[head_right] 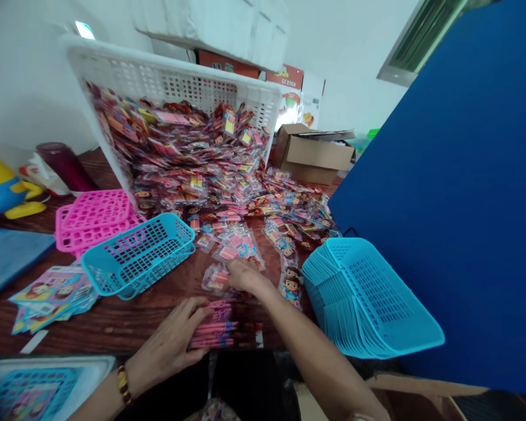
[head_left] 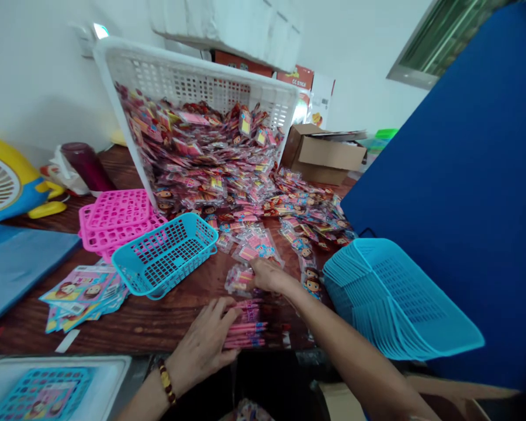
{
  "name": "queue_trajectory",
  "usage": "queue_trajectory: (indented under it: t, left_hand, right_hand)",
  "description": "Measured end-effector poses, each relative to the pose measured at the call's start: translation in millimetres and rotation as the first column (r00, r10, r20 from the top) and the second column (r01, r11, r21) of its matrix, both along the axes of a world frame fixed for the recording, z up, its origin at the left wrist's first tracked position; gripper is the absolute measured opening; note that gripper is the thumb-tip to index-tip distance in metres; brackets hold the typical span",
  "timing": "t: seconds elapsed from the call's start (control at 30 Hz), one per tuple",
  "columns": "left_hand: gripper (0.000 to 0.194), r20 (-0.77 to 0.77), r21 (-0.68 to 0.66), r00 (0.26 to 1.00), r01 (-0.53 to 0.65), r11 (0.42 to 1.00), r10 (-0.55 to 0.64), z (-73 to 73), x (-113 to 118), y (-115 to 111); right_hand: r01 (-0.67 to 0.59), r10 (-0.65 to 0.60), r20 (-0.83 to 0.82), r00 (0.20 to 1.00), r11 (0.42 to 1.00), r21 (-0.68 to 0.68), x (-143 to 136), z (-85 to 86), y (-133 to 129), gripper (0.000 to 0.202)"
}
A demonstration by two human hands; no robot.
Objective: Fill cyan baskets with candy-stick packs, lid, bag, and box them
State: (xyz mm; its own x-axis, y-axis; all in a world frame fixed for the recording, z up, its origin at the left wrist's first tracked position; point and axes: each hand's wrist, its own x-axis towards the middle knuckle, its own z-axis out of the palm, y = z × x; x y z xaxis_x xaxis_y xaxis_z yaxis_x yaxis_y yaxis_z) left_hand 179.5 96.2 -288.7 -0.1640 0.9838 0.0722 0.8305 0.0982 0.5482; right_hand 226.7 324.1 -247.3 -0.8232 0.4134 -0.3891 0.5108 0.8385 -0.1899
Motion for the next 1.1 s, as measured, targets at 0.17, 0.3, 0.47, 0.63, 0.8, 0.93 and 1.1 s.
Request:
queue_trajectory:
  t: [0.17,0.3,0.47,0.63,0.8,0.93,1.1]
  left_hand:
    - [0.058,-0.009,-0.021,1.0,-0.009,1.0,0.009,1.4,1,1]
    - [0.056,-0.016,-0.036,1.0,-0.008,0.999,0.007,4.4,1,1]
    - [0.055,-0.032,-0.033,0.999,-0.007,0.999,0.006,6.3,1,2]
    - [0.054,-0.058,0.021,0.998,-0.011,1.0,0.012,3.7,0,4]
    - [0.053,-0.079,0.057,0.997,-0.018,0.998,0.023,0.1,1,3]
    - [0.059,-0.134,0.158,0.985,-0.087,0.984,0.108,-3.4,6,1]
    - [0.063,-0.097,0.229,0.98,-0.146,0.962,0.172,-5.9,7,2]
  right_hand:
    - [0.093,-0.093,-0.024,0.995,0.995,0.025,-20,1.4,21,0.057]
    - [0.1,-0.1,0.0,0.995,0.993,0.068,-32,-3.0,29,0.065]
    - [0.04,-0.025,-0.099,0.995,0.988,0.149,-20,-1.9,15,0.057]
    - [-0.105,0.108,-0.134,0.985,0.994,0.026,9,5.3,-15,0.054]
    - [-0.247,0.19,-0.234,0.953,0.938,-0.244,34,14.8,-21,0.066]
    - [-0.33,0.239,-0.302,0.923,0.895,-0.301,41,15.7,-13,0.043]
    - [-0.43,0.307,-0.382,0.872,0.853,-0.296,44,8.7,-12,0.03]
